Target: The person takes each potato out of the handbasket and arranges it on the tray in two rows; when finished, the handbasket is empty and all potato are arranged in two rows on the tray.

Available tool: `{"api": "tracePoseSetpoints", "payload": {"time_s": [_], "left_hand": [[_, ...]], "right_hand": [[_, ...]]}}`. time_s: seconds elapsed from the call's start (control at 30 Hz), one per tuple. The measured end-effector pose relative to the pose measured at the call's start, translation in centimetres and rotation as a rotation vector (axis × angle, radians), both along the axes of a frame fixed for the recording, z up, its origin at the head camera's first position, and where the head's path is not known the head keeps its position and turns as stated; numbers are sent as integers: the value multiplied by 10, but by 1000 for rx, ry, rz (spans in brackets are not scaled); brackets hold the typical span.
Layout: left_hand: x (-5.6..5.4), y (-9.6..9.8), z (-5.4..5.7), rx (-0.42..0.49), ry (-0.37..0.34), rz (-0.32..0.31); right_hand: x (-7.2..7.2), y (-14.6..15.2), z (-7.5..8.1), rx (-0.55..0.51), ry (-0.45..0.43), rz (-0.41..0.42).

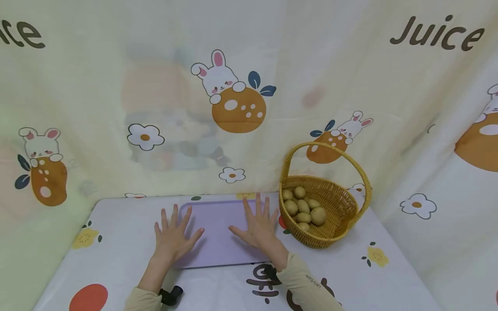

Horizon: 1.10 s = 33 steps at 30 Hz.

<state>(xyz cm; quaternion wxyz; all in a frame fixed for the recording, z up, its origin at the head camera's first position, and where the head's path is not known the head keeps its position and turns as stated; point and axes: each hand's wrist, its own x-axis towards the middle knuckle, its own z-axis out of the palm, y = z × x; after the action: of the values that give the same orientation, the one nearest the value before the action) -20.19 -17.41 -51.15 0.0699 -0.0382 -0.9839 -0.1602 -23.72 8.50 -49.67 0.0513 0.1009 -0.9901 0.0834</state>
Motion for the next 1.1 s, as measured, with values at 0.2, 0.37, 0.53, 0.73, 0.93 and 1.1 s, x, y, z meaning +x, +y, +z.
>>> {"api": "tracePoseSetpoints", "payload": {"time_s": [0.2,0.37,0.53,0.73,0.93,1.1], "left_hand": [[-1,-6,-7,28,24,-3],[0,-11,-11,90,58,-11],[-3,-15,-14,122,37,-6],[-2,-20,-16,112,50,-1],[-2,-25,-19,122,20,11],[-2,-29,-19,217,-12,31]], "right_hand": [[1,2,0,-1,-17,-4],[1,4,-1,0,-17,-8],[0,6,-2,-1,-7,-15],[-3,8,-6,-3,-6,-19],[-4,10,-8,-29,2,-9],[-5,13,-5,-61,-7,-4]]}}
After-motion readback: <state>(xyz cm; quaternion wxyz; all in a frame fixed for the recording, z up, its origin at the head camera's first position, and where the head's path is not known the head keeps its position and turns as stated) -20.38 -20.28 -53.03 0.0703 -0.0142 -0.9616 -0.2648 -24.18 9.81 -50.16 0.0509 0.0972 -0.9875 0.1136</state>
